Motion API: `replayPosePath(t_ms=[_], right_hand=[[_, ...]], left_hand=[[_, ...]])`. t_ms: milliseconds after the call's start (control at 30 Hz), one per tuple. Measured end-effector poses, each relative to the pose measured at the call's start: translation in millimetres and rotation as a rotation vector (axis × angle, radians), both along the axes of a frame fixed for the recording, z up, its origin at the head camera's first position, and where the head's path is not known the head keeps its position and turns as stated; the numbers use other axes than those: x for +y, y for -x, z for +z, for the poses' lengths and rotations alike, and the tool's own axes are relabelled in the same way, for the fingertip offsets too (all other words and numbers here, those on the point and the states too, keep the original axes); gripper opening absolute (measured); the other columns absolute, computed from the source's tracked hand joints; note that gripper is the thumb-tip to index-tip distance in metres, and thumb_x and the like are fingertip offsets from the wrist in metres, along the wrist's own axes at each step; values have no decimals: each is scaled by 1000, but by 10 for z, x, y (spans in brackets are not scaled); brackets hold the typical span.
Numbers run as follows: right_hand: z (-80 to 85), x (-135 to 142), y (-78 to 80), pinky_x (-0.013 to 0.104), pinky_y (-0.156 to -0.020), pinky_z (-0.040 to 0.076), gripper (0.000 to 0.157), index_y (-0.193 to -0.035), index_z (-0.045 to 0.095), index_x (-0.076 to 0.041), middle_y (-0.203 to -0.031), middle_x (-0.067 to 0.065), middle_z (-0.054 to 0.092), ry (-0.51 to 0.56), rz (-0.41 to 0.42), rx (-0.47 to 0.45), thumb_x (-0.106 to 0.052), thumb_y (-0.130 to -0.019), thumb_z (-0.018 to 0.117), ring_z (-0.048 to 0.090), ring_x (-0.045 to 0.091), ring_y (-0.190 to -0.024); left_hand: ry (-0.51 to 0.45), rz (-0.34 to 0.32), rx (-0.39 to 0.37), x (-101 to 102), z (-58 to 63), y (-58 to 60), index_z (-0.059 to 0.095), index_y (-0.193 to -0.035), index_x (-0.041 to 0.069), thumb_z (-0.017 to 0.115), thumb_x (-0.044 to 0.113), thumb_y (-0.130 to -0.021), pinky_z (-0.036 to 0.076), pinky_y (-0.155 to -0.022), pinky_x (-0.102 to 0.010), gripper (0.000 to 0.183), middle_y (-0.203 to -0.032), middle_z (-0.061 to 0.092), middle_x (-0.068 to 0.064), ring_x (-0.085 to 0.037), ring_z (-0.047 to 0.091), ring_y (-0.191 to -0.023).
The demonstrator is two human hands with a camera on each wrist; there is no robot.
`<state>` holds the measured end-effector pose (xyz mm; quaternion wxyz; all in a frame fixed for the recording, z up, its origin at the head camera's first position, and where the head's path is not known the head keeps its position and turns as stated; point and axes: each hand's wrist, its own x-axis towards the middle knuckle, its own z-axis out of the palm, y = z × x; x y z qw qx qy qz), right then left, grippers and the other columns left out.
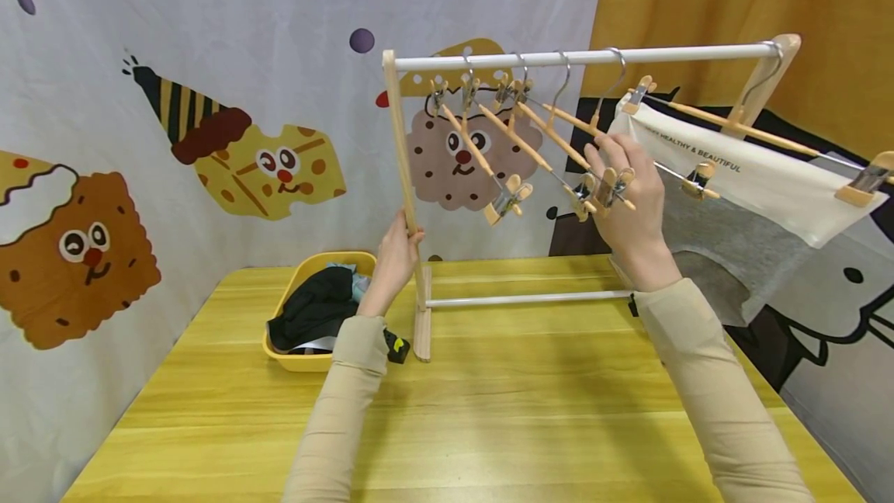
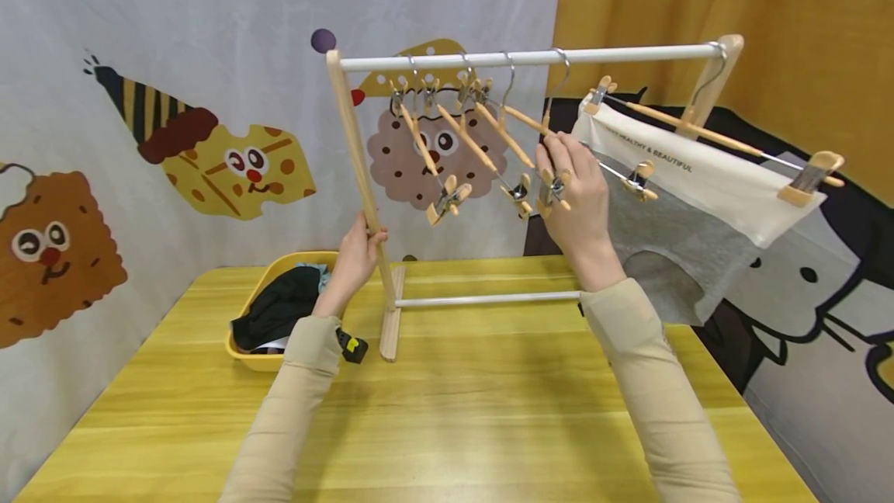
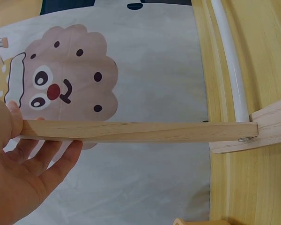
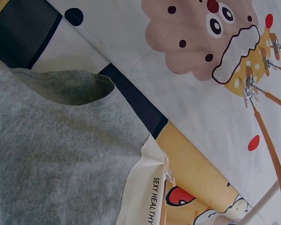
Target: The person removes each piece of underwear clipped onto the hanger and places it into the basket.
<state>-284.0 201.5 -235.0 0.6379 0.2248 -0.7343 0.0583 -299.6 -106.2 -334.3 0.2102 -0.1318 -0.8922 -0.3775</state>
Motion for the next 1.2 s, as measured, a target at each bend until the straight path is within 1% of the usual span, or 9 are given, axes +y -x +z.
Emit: replayPosePath(t_ms=[200,300,433,567,633,733,833,1067,1200], right_hand=[[-61,35,-1,42,-90,52,20,-98,70,3,-101,19,68,-127,4,27,-1,-96,50,62,34,-101],[-91,72,9,42,-84,54,21,-98,70,5,-100,20,68,-169,-13,15,-3,-96,51,63,35,-98],[-150,153,26,42,-73,56,26,-99,68,7,-101,19,69,-186,-49,-34,-11,-98,50,64,33,-96],[-218,291,63,43,-75,56,26,-95,67,9,-102,21,69,-172,-62,-72,-7,-99,47,64,35,-97],[-244,381,85,46,-74,55,24,-89,65,11,-102,22,68,-144,-57,-84,0,-96,45,64,37,-95],[-254,541,107,50,-73,52,22,-91,64,9,-100,22,68,-91,-96,-107,3,-94,43,62,41,-91],[-211,709,115,53,-73,49,25,-97,65,8,-99,22,67,-15,-155,-127,-2,-96,42,60,43,-91],[-31,1034,57,57,-85,37,34,-105,63,9,-106,27,60,225,-178,-133,-16,-100,41,50,46,-102],[81,1149,5,56,-100,30,36,-118,60,4,-116,27,54,320,-256,-187,-21,-100,41,44,44,-114]], left_hand=[[-4,5,-5,-16,2,8,36,-135,-1,45,16,-100,55,-84,-46,40,-112,58,-21,-36,61,-108],[-8,9,-5,-26,4,6,36,-136,-1,45,16,-100,54,-83,-46,40,-113,58,-21,-36,61,-107],[-16,9,-4,-30,9,2,35,-137,-1,44,17,-100,54,-83,-46,41,-112,58,-21,-36,61,-107],[-18,6,-1,-25,4,6,36,-135,0,44,17,-100,54,-83,-46,39,-112,58,-20,-36,61,-107],[-21,7,-3,-21,1,7,37,-135,1,44,16,-100,54,-82,-46,38,-112,58,-20,-36,61,-107],[-24,7,-10,-13,0,6,37,-135,1,44,16,-100,54,-82,-46,38,-111,58,-20,-35,61,-106],[-22,11,-20,-7,1,3,36,-135,1,44,17,-100,54,-83,-46,39,-111,58,-19,-35,61,-106],[-16,10,-14,-2,0,-1,37,-136,1,44,16,-101,54,-83,-46,39,-112,58,-20,-35,61,-106],[-15,8,-14,3,-4,0,36,-136,2,43,16,-101,54,-83,-46,39,-112,58,-20,-35,61,-107]])
